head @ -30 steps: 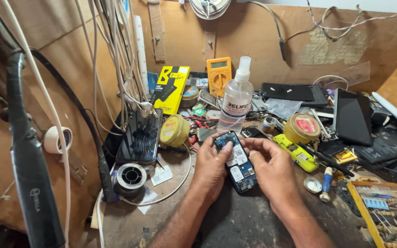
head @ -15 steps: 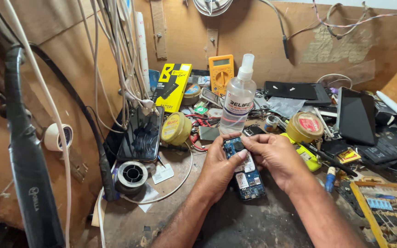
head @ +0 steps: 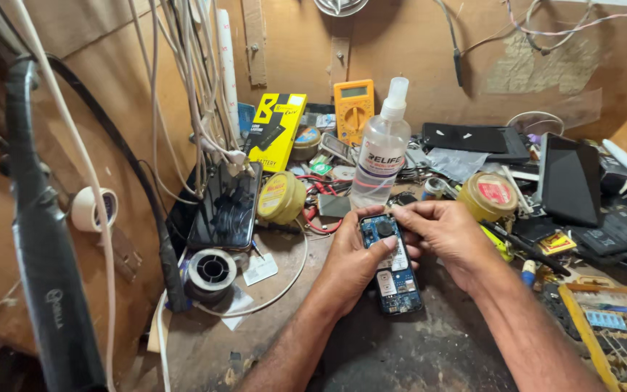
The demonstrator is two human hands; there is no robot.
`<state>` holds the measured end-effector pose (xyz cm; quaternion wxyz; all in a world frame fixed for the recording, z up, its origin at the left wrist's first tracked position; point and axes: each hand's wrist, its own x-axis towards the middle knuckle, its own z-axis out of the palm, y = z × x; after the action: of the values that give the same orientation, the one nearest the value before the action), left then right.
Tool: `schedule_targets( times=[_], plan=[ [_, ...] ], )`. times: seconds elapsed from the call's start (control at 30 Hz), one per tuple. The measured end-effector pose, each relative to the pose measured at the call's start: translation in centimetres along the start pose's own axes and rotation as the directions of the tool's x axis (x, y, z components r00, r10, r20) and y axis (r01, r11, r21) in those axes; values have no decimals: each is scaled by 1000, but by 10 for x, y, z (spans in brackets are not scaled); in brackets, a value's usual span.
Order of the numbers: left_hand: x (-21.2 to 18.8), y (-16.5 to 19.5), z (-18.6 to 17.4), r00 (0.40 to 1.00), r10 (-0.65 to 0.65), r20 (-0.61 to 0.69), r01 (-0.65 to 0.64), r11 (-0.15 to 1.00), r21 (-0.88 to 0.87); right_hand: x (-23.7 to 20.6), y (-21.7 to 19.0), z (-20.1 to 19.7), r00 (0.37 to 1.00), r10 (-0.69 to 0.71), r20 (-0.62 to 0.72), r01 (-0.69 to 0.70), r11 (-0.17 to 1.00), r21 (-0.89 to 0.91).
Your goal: The person disassembles a mobile phone on a cluttered workbench, removes the back cover and battery, and manipulates internal components. They repeatedly open and close the device, inspecting the screen and internal parts while handling tools and spare components.
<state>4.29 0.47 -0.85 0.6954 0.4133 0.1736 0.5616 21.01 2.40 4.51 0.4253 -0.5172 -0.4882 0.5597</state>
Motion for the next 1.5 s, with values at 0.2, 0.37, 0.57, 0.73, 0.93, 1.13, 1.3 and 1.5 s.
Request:
schedule_targets(
  times=[0.2,0.37,0.57,0.73,0.93,1.13,1.3,1.5],
  plan=[
    [0,3,5,998,-47,-34,48,998,28,6,-12,-4,998,-29,63,36,992,-124],
    [-1,4,5,999,-46,-28,46,999,17,7,-15,-7,998,-50,49,60,974,-220],
    [6,2,0,986,-36,-162,20,995,-98,-12,-8,6,987,-127,-97,118,989,-89],
    [15,5,-12,991,-35,-127,-11,940,-341,-48,13,22,905,-345,-249,206,867,-453],
    [13,6,-10,995,-29,-93,-19,878,-479,-58,33,36,880,-444,-166,290,781,-553],
    [13,15,-8,993,-40,-107,8,959,-285,-50,40,36,896,-429,-117,398,891,-218],
    [29,26,5,990,-13,-141,35,988,153,-45,42,31,963,-240,-125,259,953,161],
    [41,45,35,912,215,-350,247,396,884,-42,46,24,989,-107,-99,138,905,402]
  ],
)
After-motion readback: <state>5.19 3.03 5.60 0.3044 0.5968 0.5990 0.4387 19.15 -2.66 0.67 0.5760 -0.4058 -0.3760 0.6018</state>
